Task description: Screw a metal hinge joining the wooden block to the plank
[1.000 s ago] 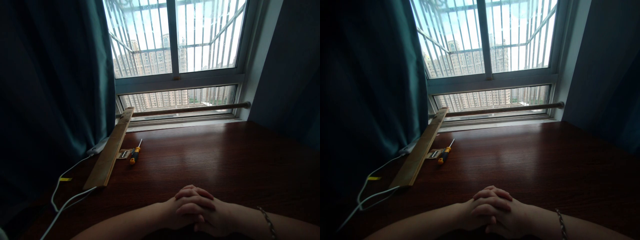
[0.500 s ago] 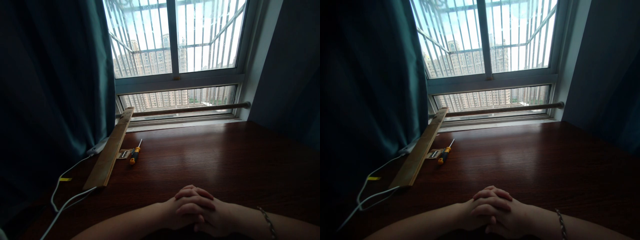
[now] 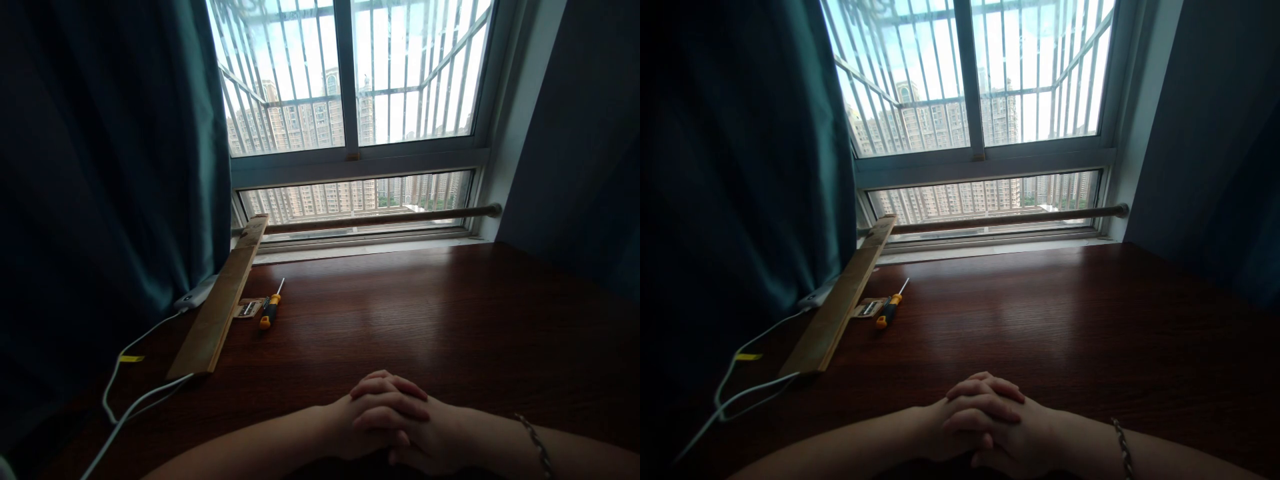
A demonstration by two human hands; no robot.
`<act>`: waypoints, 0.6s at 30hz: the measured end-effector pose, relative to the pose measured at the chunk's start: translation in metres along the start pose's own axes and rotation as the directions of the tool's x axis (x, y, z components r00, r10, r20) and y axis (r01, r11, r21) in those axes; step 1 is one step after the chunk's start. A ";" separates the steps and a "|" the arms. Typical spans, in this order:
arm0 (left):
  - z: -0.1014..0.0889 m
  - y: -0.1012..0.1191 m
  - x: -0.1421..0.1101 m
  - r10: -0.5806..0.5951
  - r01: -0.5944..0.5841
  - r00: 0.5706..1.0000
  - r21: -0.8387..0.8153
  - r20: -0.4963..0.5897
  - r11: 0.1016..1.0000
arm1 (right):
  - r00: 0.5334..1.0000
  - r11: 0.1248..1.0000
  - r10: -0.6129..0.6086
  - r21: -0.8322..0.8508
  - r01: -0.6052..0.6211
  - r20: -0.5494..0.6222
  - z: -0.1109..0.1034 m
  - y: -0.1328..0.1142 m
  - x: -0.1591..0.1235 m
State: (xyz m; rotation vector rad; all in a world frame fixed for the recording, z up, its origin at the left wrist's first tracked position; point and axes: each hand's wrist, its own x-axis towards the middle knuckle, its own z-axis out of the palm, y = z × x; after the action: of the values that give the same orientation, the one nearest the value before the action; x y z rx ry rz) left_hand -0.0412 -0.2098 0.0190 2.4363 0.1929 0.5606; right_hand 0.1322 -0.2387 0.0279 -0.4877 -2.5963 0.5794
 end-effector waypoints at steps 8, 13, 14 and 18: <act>-0.002 0.004 0.002 -0.013 0.013 1.000 0.001 0.005 1.000 | 0.999 0.993 0.010 -0.114 -0.005 0.043 0.004 0.001 0.001; -0.003 0.004 0.005 0.000 0.000 1.000 -0.067 0.002 0.998 | 0.999 0.979 -0.024 -0.202 0.032 0.042 0.006 0.004 -0.004; -0.003 0.003 0.005 0.005 -0.004 1.000 -0.071 0.010 0.997 | 0.998 0.976 -0.039 -0.214 0.049 0.051 0.006 0.004 -0.004; -0.002 0.002 0.004 0.072 -0.071 0.996 -0.014 0.050 0.997 | 0.997 0.977 -0.073 -0.196 0.080 0.040 0.004 0.002 -0.005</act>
State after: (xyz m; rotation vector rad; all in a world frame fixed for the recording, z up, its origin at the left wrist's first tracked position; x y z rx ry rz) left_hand -0.0386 -0.2093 0.0229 2.4508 0.0815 0.5290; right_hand 0.1350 -0.2399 0.0222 -0.4411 -2.7043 0.3075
